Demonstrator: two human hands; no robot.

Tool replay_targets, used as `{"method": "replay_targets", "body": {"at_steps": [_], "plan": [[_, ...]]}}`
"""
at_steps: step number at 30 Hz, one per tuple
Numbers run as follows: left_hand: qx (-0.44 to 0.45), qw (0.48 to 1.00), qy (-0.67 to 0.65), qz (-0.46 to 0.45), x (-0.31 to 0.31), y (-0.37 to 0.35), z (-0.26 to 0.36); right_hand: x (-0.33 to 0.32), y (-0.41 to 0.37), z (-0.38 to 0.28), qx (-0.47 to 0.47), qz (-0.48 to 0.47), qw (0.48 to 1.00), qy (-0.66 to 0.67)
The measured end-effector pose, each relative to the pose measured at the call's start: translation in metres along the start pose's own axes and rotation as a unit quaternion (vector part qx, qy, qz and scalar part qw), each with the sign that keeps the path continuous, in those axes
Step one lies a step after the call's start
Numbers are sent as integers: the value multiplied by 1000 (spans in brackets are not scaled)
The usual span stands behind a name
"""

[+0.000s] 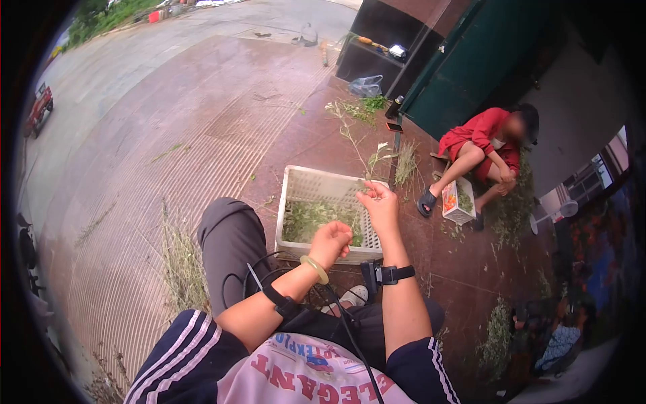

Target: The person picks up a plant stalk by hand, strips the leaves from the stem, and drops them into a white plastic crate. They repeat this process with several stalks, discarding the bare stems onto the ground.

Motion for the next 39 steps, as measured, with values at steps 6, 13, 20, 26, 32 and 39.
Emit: {"method": "replay_targets", "body": {"at_steps": [6, 13, 20, 26, 32, 39], "plan": [[-11, 1000, -24, 17, -4, 3, -4, 11, -17, 4, 15, -60, 998, -5], [-4, 997, -64, 53, -11, 5, 0, 16, -42, 22, 40, -50, 985, 160], [-14, 995, -89, 33, -6, 5, -4, -34, 0, 39, 44, 72, 989, 122], [-20, 996, -84, 8, 1, 1, -7, -26, 20, 34, 113, 15, 976, 187], [-18, 996, -83, -9, 6, -1, -5, -13, 12, 35, 170, 24, 954, 244], [-13, 996, -84, -13, 6, 0, -6, -5, 6, 16, 63, 21, 957, 283]]}}
Point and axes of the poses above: each hand's wrist, its own y-axis towards the middle knuckle, its own x-axis out of the palm, z = x × y, the point moved 8 cm from there along y, towards the middle knuckle, and after that the axes turned 12 degrees about y, right-handed, at the moved point
